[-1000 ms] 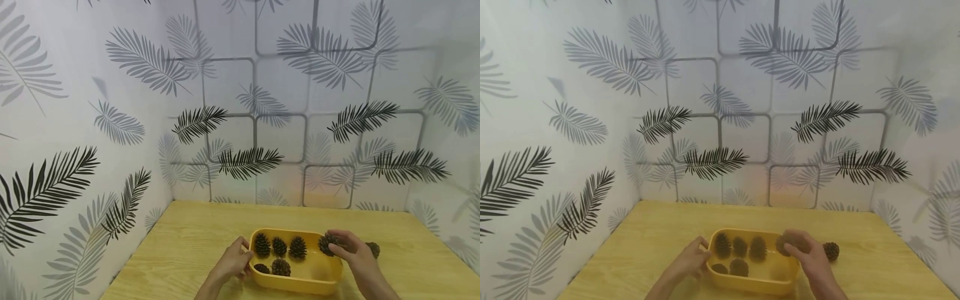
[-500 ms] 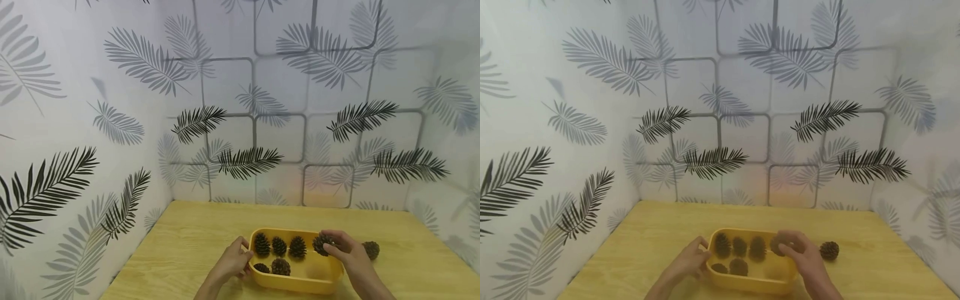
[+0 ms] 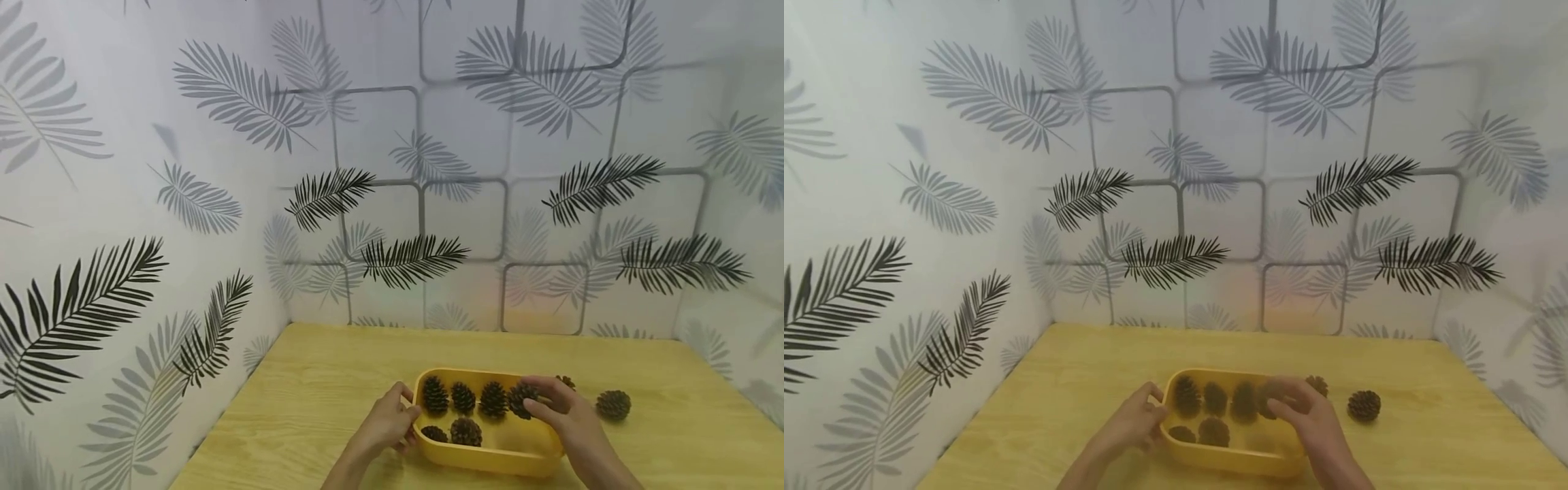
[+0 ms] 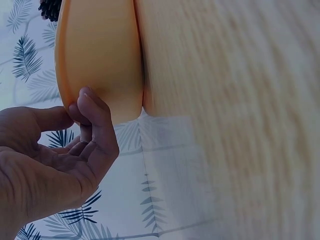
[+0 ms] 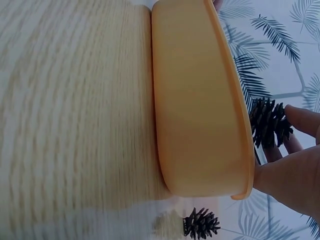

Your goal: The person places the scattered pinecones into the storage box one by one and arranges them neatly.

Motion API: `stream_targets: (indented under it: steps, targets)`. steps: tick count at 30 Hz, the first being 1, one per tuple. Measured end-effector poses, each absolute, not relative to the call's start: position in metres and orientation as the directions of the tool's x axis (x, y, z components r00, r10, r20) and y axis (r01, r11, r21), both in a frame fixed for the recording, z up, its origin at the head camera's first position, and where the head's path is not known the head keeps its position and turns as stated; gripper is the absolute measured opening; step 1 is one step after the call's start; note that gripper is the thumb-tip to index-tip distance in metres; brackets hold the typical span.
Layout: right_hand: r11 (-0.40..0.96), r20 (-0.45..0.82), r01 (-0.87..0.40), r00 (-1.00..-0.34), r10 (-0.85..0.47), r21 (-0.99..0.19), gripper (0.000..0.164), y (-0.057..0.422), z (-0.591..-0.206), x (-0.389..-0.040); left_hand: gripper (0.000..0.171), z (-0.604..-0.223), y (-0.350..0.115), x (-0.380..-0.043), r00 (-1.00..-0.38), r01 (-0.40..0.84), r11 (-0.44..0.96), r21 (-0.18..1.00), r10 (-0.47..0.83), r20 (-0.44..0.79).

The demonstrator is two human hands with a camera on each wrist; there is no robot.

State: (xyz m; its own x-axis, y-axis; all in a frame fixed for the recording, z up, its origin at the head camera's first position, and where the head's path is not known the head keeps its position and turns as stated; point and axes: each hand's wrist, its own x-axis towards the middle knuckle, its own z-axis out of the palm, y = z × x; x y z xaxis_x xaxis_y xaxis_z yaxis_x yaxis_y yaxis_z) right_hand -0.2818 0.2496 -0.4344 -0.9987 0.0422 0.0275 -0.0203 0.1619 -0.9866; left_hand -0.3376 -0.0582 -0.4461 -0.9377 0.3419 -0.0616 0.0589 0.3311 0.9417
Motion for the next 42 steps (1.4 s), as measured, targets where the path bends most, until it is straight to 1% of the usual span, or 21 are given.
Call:
stream_targets:
  steps: [7,16,24,28,34,42]
  targets:
    - [0.16,0.026,-0.021,-0.999,0.031,-0.987,0.051,0.2474,-0.436,-0.2807,0.017,-0.448,-0.0589,-0.3368,-0.939,0.045,0.333,0.942,0.336,-0.074]
    - [0.154,0.024,-0.02,-0.999,0.021,-0.988,0.049,0.2467,-0.433,-0.2813,0.019,-0.4435,-0.0587,-0.3371,-0.939,0.071,0.332,0.941,0.341,-0.05]
    - [0.164,-0.001,0.001,-1.0,0.0,-0.987,0.051,0.2417,-0.4356,-0.284,0.018,-0.4407,-0.0587,-0.333,-0.938,0.07,0.33,0.941,0.343,-0.051]
    - [0.21,0.019,-0.021,-1.0,-0.011,-0.978,0.051,0.2403,-0.4384,-0.2846,0.017,-0.4396,-0.0582,-0.3322,-0.938,0.073,0.329,0.941,0.343,-0.047]
    - [0.305,0.054,-0.073,-0.996,-0.07,-0.95,0.052,0.2406,-0.4415,-0.2846,0.016,-0.4398,-0.0564,-0.334,-0.938,0.068,0.334,0.94,0.343,-0.055]
    - [0.342,0.059,-0.081,-0.995,-0.076,-0.936,0.048,0.2398,-0.442,-0.2873,0.017,-0.4415,-0.0573,-0.3361,-0.936,0.06,0.325,0.944,0.348,-0.06]
